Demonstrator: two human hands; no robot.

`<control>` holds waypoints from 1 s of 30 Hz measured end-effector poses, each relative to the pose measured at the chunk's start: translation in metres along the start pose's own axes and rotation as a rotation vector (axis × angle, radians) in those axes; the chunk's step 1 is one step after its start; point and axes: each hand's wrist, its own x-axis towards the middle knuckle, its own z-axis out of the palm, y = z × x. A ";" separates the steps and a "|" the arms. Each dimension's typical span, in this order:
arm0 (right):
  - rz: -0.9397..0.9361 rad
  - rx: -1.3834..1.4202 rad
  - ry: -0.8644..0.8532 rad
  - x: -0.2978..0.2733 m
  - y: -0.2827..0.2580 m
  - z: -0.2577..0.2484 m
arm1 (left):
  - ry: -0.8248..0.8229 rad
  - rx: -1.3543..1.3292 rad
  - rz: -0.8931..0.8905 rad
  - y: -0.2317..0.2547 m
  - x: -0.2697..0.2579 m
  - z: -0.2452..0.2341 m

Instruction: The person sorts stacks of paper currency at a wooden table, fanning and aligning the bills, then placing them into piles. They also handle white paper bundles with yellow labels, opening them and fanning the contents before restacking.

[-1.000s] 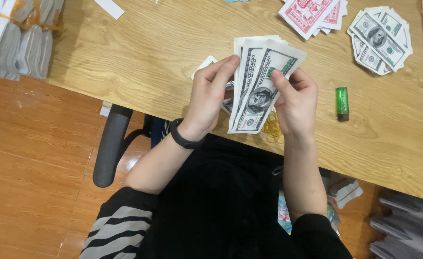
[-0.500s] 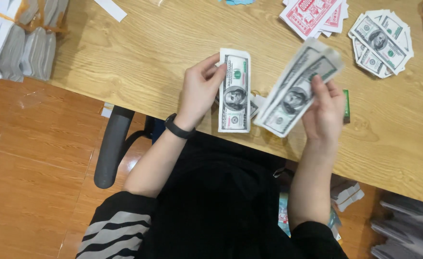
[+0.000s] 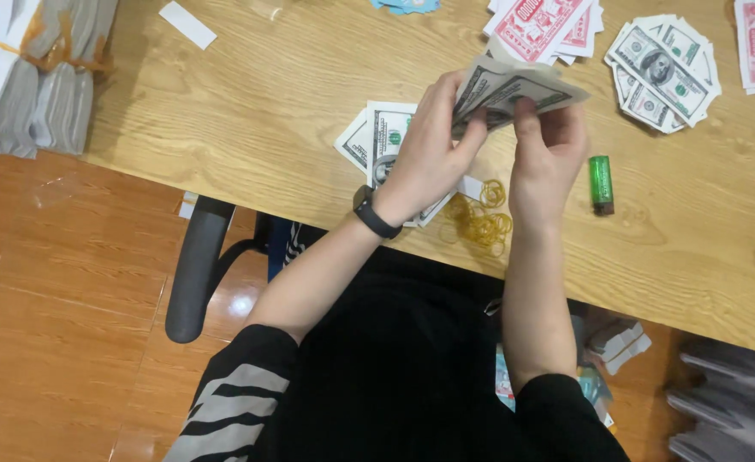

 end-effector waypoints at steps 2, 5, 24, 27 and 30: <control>-0.043 -0.003 0.018 0.000 0.000 0.004 | 0.024 -0.014 0.004 -0.015 0.002 0.008; 0.015 0.029 -0.023 -0.003 0.010 0.007 | 0.056 0.060 0.008 -0.034 -0.001 0.016; -0.022 -0.103 0.030 -0.002 0.000 0.022 | 0.129 0.091 0.177 -0.028 0.001 0.027; -0.023 -0.102 0.044 -0.003 0.016 0.015 | 0.123 0.106 0.220 -0.029 0.001 0.025; -0.026 -0.110 0.004 -0.001 0.027 0.008 | 0.082 0.107 0.182 -0.028 0.003 0.022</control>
